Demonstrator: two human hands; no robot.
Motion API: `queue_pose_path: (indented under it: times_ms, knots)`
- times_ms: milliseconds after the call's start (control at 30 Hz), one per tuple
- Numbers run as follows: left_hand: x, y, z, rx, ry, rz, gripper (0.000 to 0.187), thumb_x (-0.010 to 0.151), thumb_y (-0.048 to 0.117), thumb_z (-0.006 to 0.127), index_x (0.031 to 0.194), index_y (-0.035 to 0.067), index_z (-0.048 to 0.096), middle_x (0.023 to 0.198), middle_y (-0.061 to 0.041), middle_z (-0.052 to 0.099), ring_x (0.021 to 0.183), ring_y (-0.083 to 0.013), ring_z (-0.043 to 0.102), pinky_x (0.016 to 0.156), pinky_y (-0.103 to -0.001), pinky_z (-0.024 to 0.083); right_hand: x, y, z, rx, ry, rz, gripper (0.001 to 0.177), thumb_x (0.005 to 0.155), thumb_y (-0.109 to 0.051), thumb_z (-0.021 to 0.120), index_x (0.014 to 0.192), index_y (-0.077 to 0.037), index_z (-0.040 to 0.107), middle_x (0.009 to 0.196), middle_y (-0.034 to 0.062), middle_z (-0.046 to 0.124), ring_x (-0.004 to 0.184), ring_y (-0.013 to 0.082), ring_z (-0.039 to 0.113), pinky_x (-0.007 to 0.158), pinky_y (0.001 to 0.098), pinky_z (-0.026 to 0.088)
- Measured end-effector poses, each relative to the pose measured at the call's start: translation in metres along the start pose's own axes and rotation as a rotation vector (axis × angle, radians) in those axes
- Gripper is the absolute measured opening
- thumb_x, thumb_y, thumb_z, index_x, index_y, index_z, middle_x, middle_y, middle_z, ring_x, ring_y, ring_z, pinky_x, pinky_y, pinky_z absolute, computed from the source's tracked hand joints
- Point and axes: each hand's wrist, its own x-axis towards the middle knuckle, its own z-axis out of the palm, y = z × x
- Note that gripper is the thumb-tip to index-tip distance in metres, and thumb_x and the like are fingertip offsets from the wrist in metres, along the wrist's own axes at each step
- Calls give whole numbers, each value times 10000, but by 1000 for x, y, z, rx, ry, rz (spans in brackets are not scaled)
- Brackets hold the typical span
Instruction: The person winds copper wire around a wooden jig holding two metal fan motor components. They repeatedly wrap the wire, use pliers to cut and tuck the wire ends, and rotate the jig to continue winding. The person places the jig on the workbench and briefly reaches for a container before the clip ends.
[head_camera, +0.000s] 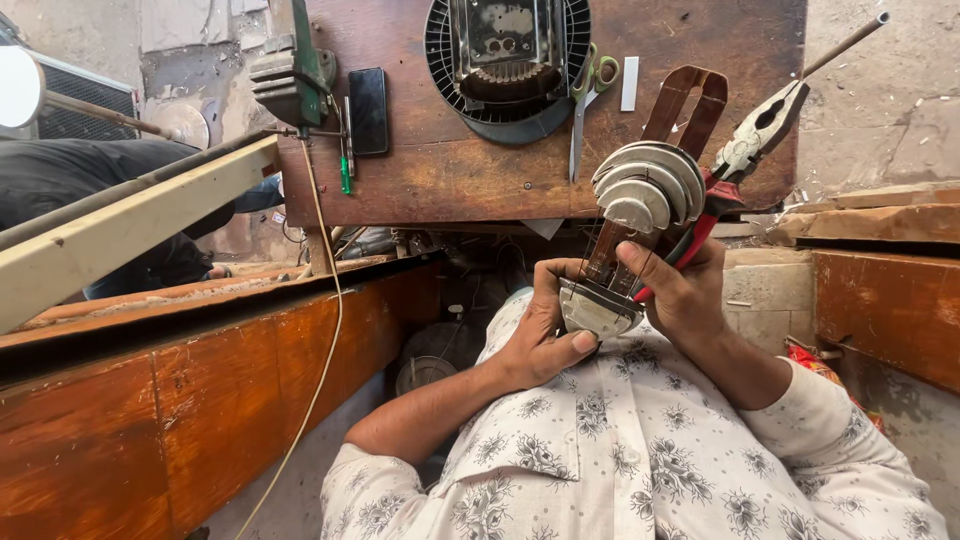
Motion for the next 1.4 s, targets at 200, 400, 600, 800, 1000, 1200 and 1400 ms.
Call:
queue_pose_path:
  times_ms: [200,400,600,800,1000,1200,1400]
  knots:
    - [0,1,0,-51,-7,-40,751,959,437,721,1436,71,270,1335,-102,482,1264,-152,497,1127,-347,433,-5,6,-1,-7,50,19,119,971,-64,760,1057,16,740,964,45,739,823,87,673,725,237,535]
    - [-2,-1,-3,-22,-18,-17,742,959,434,735,1419,78,274,1348,-113,457,1299,-174,482,1150,-373,439,-7,7,2,15,55,8,142,959,-57,745,1084,7,729,995,49,750,858,91,694,767,240,559]
    - [-2,-2,-6,-74,-17,-16,710,952,416,760,1365,94,281,1425,-135,409,1348,-206,469,1163,-417,455,-6,5,5,4,54,-6,135,970,-54,741,1085,17,731,990,63,756,850,100,701,761,245,565]
    - [-1,1,-7,-87,-28,-16,803,949,462,760,1443,101,239,1439,-137,419,1374,-223,462,1175,-415,440,-6,6,5,-17,75,-44,120,976,-56,750,1075,9,732,992,49,749,853,89,688,764,238,552]
    - [3,-2,-15,12,44,-63,1132,799,746,745,1529,73,201,1414,-142,461,1371,-258,478,1160,-401,421,-3,8,6,-35,138,-102,117,980,-67,755,1072,2,732,980,24,739,843,79,674,768,229,537]
    - [8,-10,-17,72,40,-143,1058,803,814,715,1379,-42,477,1235,-135,570,1189,-214,534,1080,-359,457,-3,10,5,-45,144,-138,84,986,-64,765,1040,-6,738,936,16,732,807,73,659,737,228,518]
    - [25,1,-10,-19,72,-93,1143,724,811,763,1473,39,377,1309,-101,552,1243,-196,560,1081,-347,476,-2,28,-12,-34,112,-166,117,994,-79,747,1082,-3,731,966,32,744,821,75,678,742,231,534]
